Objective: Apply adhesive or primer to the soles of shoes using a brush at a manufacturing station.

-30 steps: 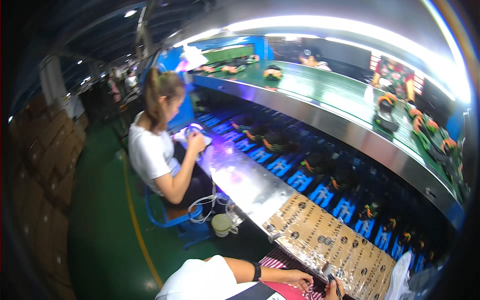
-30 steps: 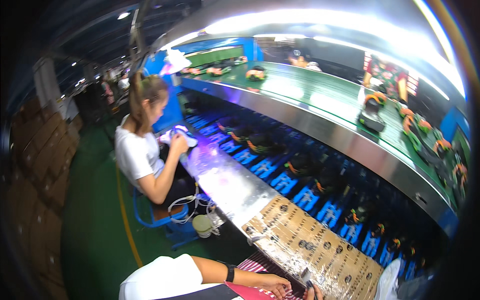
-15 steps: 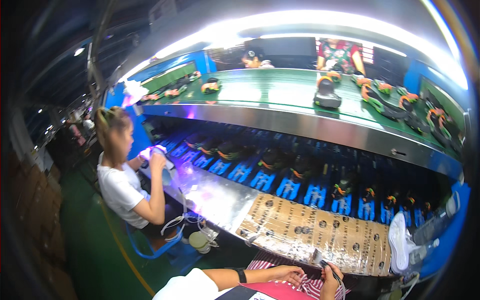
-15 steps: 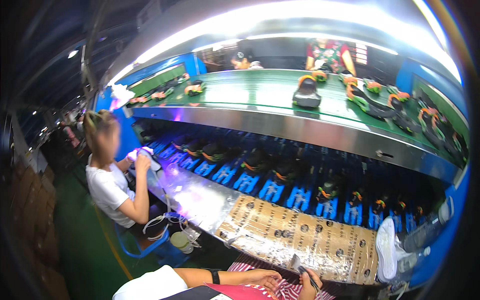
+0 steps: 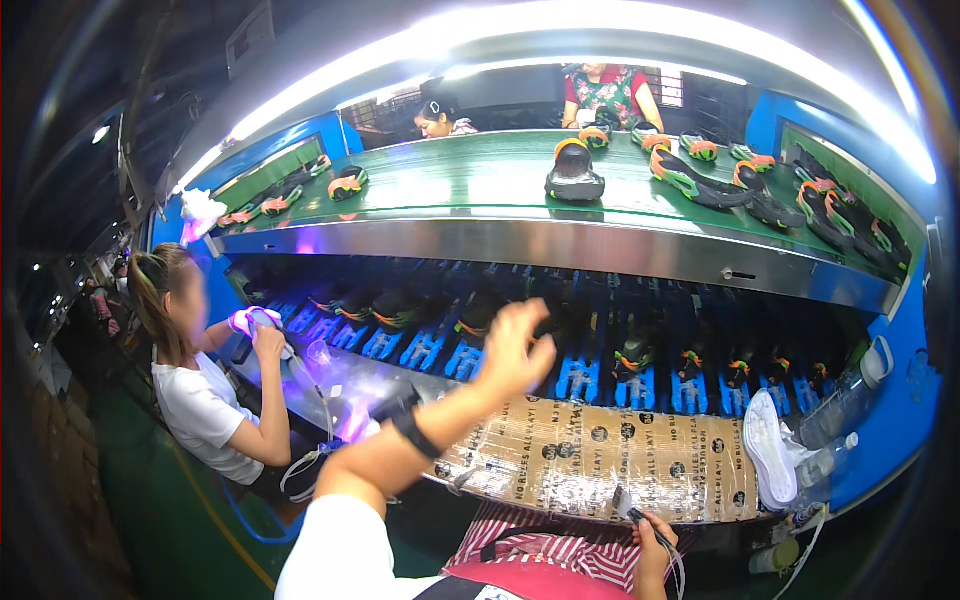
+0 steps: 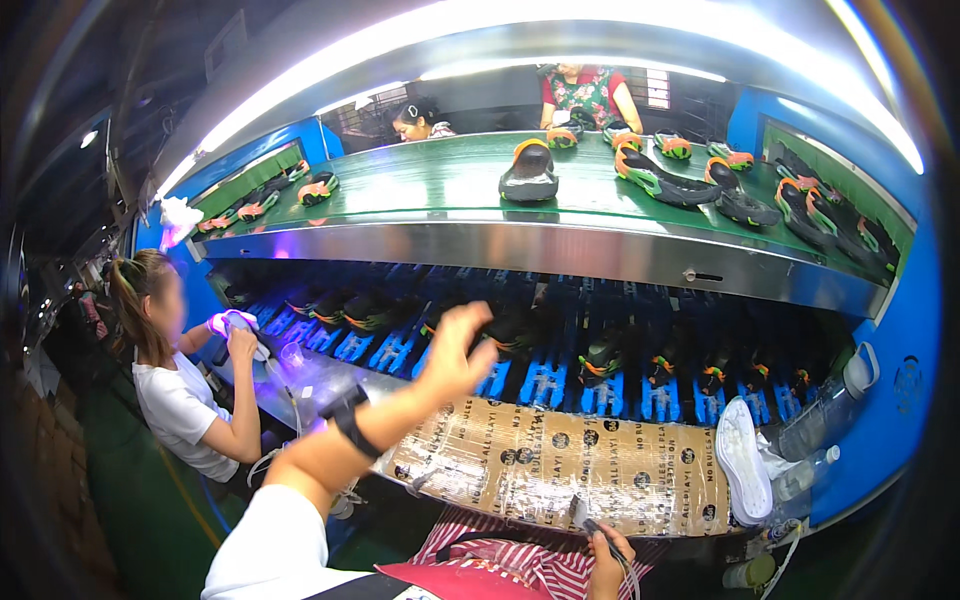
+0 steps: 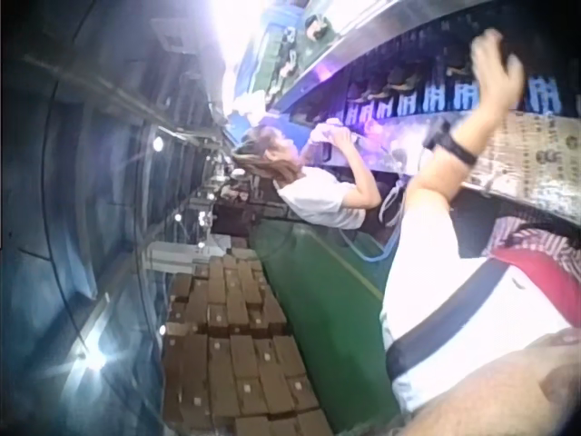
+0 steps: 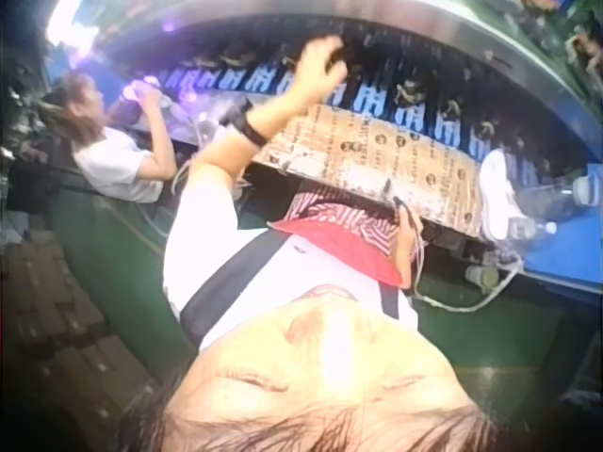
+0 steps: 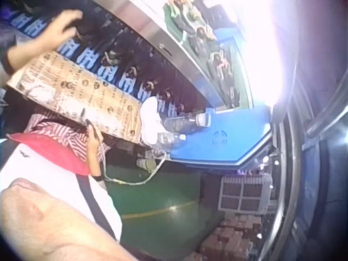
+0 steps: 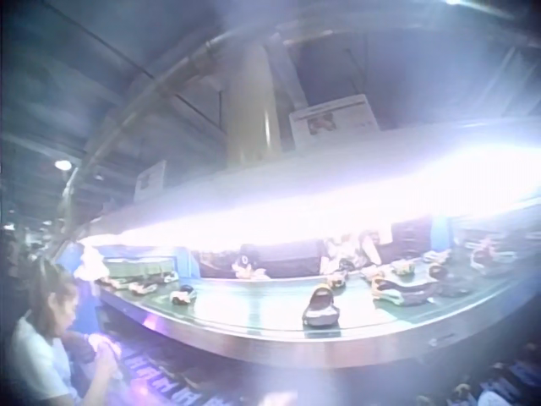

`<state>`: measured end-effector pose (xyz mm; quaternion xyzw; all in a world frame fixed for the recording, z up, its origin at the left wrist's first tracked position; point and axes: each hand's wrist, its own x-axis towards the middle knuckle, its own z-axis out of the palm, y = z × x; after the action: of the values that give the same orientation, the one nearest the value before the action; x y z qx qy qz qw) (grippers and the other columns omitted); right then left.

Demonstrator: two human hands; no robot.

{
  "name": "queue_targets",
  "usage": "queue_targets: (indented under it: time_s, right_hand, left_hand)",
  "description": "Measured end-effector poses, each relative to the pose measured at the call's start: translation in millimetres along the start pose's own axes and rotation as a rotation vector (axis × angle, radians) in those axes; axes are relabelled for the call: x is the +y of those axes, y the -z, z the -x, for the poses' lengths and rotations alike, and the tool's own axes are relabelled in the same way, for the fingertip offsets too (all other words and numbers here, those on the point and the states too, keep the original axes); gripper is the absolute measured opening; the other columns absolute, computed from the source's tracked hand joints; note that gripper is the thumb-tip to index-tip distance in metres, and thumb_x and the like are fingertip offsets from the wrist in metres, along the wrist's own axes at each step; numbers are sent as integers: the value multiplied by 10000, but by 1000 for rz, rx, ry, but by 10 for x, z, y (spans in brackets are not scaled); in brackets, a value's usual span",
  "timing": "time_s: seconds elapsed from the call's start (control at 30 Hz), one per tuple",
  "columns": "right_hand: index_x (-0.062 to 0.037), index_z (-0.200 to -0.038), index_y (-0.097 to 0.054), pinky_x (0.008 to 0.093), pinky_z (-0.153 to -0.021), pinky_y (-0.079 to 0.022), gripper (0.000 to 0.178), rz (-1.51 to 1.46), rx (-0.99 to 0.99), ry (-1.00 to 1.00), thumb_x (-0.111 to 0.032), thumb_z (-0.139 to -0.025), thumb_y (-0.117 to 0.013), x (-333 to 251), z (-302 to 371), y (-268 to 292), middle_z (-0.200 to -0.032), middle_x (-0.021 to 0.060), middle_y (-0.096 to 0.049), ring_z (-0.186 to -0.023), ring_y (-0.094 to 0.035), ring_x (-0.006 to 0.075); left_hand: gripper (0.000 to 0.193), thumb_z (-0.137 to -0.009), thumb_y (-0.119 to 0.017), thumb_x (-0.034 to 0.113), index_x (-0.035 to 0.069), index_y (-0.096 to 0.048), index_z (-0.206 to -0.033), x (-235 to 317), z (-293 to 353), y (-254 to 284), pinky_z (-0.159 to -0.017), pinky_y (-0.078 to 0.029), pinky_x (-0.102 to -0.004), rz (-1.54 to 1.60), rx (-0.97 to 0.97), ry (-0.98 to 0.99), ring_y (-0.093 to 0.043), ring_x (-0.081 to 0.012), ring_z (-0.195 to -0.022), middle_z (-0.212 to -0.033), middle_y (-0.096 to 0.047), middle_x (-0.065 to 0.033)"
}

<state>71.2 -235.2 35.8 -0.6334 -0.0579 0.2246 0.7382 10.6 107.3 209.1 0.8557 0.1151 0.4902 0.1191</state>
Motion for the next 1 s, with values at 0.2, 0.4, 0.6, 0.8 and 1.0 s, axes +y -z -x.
queue_targets:
  time_s: [0.2,0.4,0.6,0.8,1.0]
  right_hand:
    - [62,-983,-590,225,-655,-440,208,-16,40,64,-41,-803,-574,-224,57,88,-833,104,-606,-732,-555,140]
    - [52,-990,-603,246,-725,-479,201,-93,84,51,-9,-799,-589,-323,65,244,-922,110,-623,-826,-588,163]
    - [51,-968,-609,216,-627,-464,186,20,162,124,-3,-790,-604,-403,11,133,-861,85,-621,-723,-566,126]
    - [60,-977,-599,259,-716,-484,185,69,202,117,-20,-812,-577,-438,102,-339,-932,126,-623,-834,-592,183]
    - [66,-978,-598,277,-754,-481,196,131,191,44,-40,-814,-580,-349,137,-822,-942,131,-624,-869,-592,198]
  left_hand:
    - [468,-744,-548,227,84,-460,-1181,-977,-1544,354,-871,-370,-470,-587,385,342,-419,-388,-1079,-1172,-413,-238]
    - [451,-750,-537,222,77,-489,-1174,-1883,-1839,949,-922,-360,-456,-713,336,606,-429,-372,-1122,-1216,-418,-237]
    - [528,-752,-543,176,56,-400,-1245,-2100,-1879,1309,-917,-393,-408,-672,-74,947,-471,-400,-1095,-1306,-291,-274]
    - [640,-779,-479,123,100,-217,-1362,-2917,-1852,1767,-891,-425,-389,-834,105,909,-500,-410,-1054,-1352,-116,-344]
    - [727,-779,-553,244,187,-154,-1385,-3407,-1865,2127,-861,-449,-384,-901,124,890,-541,-415,-1005,-1297,-235,-365]
